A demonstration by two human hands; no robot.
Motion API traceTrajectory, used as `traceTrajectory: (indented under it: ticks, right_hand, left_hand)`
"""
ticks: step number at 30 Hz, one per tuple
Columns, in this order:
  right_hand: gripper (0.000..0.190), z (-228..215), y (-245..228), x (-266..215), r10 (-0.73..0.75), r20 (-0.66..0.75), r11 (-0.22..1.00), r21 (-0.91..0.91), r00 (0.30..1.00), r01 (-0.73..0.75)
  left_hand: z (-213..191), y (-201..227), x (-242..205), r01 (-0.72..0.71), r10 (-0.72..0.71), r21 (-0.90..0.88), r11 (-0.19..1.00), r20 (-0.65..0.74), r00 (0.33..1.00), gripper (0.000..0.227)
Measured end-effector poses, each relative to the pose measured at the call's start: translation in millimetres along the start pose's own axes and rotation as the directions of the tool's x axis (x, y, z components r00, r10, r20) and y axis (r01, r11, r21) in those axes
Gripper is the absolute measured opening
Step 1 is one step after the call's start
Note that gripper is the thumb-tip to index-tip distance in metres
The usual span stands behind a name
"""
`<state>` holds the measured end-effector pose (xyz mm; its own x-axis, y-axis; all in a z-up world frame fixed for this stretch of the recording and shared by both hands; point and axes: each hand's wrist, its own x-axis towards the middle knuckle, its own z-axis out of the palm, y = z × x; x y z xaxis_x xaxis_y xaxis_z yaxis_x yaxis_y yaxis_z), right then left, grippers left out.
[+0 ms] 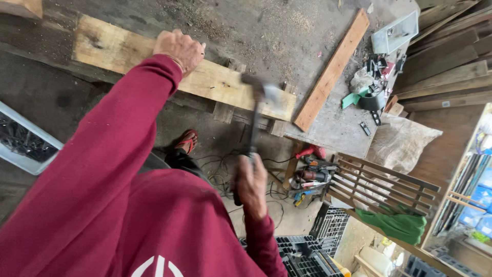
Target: The person hammers nails into wooden boards and blocks on a workbench. They pick up nails from a tray, position them on the wood, and drive them in using a hammer while assembling pieces of lumber.
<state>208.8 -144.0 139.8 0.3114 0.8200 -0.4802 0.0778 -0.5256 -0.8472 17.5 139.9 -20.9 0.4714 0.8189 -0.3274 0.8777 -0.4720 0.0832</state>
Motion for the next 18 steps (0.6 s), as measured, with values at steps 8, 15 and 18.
traceTrajectory:
  ticks: [8,15,18]
  right_hand:
    - [0.026,4.0,-11.7,7.3,-0.627,0.103,0.757,-0.152,0.772,0.635]
    - [0.030,-14.1,-28.4,-2.6,-0.232,-0.046,0.970,0.061,0.972,0.235]
    - [0.031,-23.8,-40.8,8.7,-0.786,-0.113,0.551,0.318,0.608,0.772]
  left_hand:
    - [-1.9,5.7,-3.0,0.045,-0.048,-0.081,0.996,-0.032,0.998,0.055]
    - [5.9,7.7,2.3,0.020,-0.020,0.002,1.000,-0.054,0.998,0.047]
    - [10.7,0.1,8.6,0.030,-0.030,0.010,0.999,-0.018,0.999,0.051]
